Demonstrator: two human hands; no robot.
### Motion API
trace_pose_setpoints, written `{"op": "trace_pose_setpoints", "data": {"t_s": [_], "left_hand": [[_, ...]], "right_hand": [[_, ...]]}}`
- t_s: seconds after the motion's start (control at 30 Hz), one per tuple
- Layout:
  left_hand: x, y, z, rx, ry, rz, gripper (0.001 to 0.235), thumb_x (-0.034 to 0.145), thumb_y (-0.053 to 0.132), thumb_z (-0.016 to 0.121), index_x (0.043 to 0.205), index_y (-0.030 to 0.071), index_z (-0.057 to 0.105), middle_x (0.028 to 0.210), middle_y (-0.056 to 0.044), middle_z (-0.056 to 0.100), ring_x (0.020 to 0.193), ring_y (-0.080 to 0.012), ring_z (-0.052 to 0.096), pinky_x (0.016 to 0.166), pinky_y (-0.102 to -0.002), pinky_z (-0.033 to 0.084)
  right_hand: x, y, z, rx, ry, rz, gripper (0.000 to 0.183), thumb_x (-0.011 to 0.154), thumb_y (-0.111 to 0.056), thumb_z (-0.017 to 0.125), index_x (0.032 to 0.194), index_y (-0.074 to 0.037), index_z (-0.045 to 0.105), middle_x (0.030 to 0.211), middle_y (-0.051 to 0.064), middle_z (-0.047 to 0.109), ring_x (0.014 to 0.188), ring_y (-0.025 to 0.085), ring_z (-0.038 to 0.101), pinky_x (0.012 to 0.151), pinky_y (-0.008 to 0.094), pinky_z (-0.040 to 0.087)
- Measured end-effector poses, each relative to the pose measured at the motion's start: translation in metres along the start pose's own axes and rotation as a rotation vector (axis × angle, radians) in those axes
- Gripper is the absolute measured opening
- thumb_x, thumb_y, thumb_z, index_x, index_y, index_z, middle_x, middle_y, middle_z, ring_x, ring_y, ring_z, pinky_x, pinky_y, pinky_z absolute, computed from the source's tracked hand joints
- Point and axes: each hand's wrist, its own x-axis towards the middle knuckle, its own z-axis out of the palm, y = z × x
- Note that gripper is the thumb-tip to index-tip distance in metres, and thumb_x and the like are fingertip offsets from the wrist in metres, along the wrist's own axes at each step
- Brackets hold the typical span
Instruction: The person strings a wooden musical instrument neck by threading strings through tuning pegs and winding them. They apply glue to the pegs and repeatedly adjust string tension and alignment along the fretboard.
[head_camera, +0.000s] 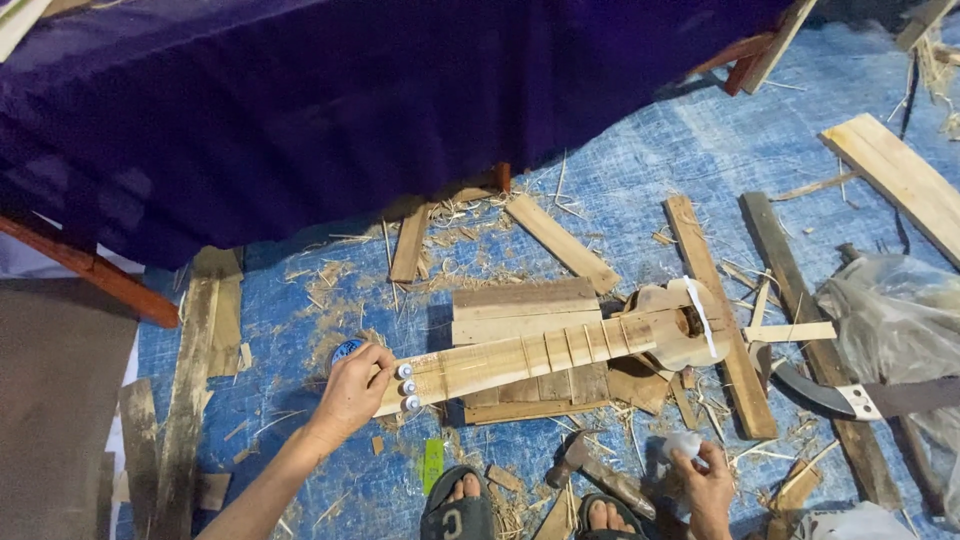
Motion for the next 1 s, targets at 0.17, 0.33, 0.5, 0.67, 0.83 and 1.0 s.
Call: {"op": "trace_pose_setpoints", "data": {"t_s": [0.17,0.33,0.5,0.67,0.83,1.0], "left_hand": [[0.006,0.010,-0.007,0.005,-0.006,0.020,0.018,0.098,0.008,0.057,0.081,0.011,0.056,0.083,-0.001,0.057,0.073,-0.0172,0.057,0.069,-0.034,0.043],[0.004,0.018,-0.014,0.028,-0.019,0.015,0.019,0.101,0.012,0.054,0.082,0.010,0.056,0.083,-0.003,0.060,0.074,-0.0196,0.060,0.068,-0.035,0.043],[0.006,0.024,-0.017,-0.039,-0.019,0.081,0.020,0.093,-0.003,0.048,0.078,0.010,0.051,0.080,-0.004,0.056,0.071,-0.0171,0.052,0.064,-0.033,0.039],[0.007,0.023,-0.014,0.005,-0.044,-0.027,0.019,0.094,-0.004,0.053,0.082,0.009,0.055,0.086,-0.004,0.059,0.077,-0.0161,0.055,0.067,-0.031,0.047],[0.007,0.014,-0.009,-0.018,0.023,0.107,0.021,0.092,-0.005,0.050,0.079,0.011,0.049,0.081,-0.004,0.053,0.072,-0.0184,0.048,0.063,-0.036,0.038],[0.009,0.016,-0.006,0.008,0.051,0.061,0.018,0.090,-0.005,0.048,0.080,0.010,0.049,0.080,-0.004,0.052,0.072,-0.0179,0.047,0.063,-0.035,0.039]], "right_hand": [[0.016,0.031,-0.006,-0.096,-0.007,-0.173,0.027,0.085,-0.011,0.079,0.110,-0.009,0.069,0.082,0.009,0.060,0.063,0.018,0.054,0.053,0.034,0.046],[0.014,0.041,-0.007,-0.222,-0.007,-0.171,0.031,0.084,-0.020,0.083,0.087,-0.012,0.053,0.072,0.005,0.049,0.062,0.014,0.048,0.054,0.033,0.044],[0.008,0.037,-0.010,-0.291,0.000,-0.238,0.046,0.085,-0.016,0.082,0.128,-0.009,0.067,0.098,0.014,0.066,0.080,0.021,0.060,0.069,0.034,0.048],[-0.014,0.009,-0.012,-0.345,-0.039,-0.301,0.059,0.084,-0.004,0.078,0.140,-0.006,0.058,0.123,0.025,0.065,0.101,0.033,0.064,0.088,0.041,0.049],[-0.027,0.003,-0.031,-0.229,0.043,-0.302,0.066,0.083,0.003,0.075,0.145,-0.010,0.058,0.130,0.017,0.063,0.100,0.025,0.063,0.081,0.037,0.049],[-0.012,0.018,-0.066,-0.100,0.078,-0.417,0.053,0.104,0.008,0.074,0.147,0.004,0.044,0.139,0.029,0.054,0.108,0.043,0.058,0.080,0.050,0.056]]}}
